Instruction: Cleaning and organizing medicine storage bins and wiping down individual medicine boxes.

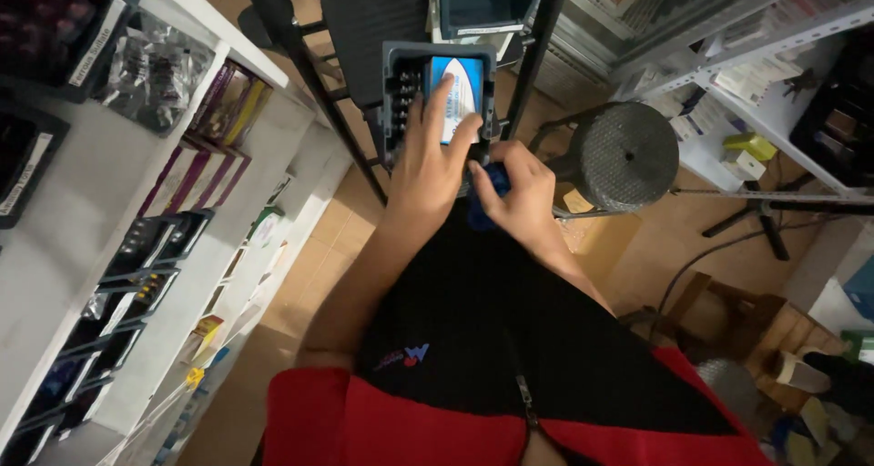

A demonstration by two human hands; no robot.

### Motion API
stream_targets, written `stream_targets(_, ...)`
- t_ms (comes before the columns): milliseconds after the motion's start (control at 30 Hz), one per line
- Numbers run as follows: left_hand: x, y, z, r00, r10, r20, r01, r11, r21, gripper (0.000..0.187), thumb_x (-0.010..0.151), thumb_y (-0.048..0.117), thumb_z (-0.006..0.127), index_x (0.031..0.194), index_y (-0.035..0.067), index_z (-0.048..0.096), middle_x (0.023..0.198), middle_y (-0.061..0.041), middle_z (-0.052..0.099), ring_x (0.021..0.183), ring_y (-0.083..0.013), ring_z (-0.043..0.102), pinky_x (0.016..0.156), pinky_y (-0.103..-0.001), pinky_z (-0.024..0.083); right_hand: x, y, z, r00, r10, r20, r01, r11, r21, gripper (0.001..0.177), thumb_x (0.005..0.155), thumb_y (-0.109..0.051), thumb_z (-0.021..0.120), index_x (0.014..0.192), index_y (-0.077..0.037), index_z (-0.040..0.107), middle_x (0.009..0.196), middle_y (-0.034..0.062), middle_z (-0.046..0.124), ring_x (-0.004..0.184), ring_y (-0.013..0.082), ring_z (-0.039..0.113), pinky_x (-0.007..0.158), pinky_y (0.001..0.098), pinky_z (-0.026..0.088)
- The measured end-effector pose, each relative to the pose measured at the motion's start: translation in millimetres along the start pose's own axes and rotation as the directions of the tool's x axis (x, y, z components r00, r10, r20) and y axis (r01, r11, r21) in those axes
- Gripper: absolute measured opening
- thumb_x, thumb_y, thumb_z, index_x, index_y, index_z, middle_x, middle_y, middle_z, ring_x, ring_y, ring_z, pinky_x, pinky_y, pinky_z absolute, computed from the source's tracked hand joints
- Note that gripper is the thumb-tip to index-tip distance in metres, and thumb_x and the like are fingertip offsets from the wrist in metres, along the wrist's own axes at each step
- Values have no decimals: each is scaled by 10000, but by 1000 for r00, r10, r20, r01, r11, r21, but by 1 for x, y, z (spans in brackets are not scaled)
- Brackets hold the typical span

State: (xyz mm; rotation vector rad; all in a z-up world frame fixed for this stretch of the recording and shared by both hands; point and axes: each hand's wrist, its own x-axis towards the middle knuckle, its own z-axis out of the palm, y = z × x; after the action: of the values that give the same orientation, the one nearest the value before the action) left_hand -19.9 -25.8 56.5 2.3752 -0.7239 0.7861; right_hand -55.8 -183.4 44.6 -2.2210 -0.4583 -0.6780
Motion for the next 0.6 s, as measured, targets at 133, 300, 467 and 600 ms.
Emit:
stream_targets(133, -5, -7, 20, 993, -28, -113, 30, 999, 16, 312, 968, 125, 768, 1225, 130, 592, 1522, -188, 414, 1277, -426, 589, 964, -476, 604, 1, 3, -1, 999, -42, 2, 42, 997, -67, 201, 918, -216, 806, 949, -87, 655, 814, 122, 673, 685, 387, 695, 572, 437, 545)
stream_targets(300, -11, -10, 28, 992, -6, -130, 12, 999, 40, 308, 990, 162, 713, 1279, 238, 636, 1531, -108, 448, 1288, -361, 606, 866, -411, 645, -2, 8, 0, 999, -39, -6, 38, 996, -79, 187, 928, -211, 785, 967, -89, 649, 838, 112, 679, 700, 385, 701, 568, 431, 544)
stream_targets(467, -5, -2, 5, 986, -25, -162, 27, 1000, 12, 345, 873, 84, 744, 1175, 230, 660, 1490, -100, 492, 1247, -425, 613, 837, -451, 645, -3, 8, 1, 1000, -16, 9, 16, 998, -55, 187, 935, -234, 775, 983, -100, 653, 821, 123, 665, 697, 398, 695, 574, 435, 539)
stream_targets(600, -3, 2, -15, 990, -31, -140, 27, 999, -30, 303, 788, 105, 747, 1054, 203, 640, 1443, -86, 533, 1200, -415, 646, 901, -477, 624, -5, 1, 4, 997, 60, 56, -60, 998, 12, 177, 922, -192, 755, 1019, -93, 645, 826, 163, 663, 723, 450, 684, 571, 501, 510)
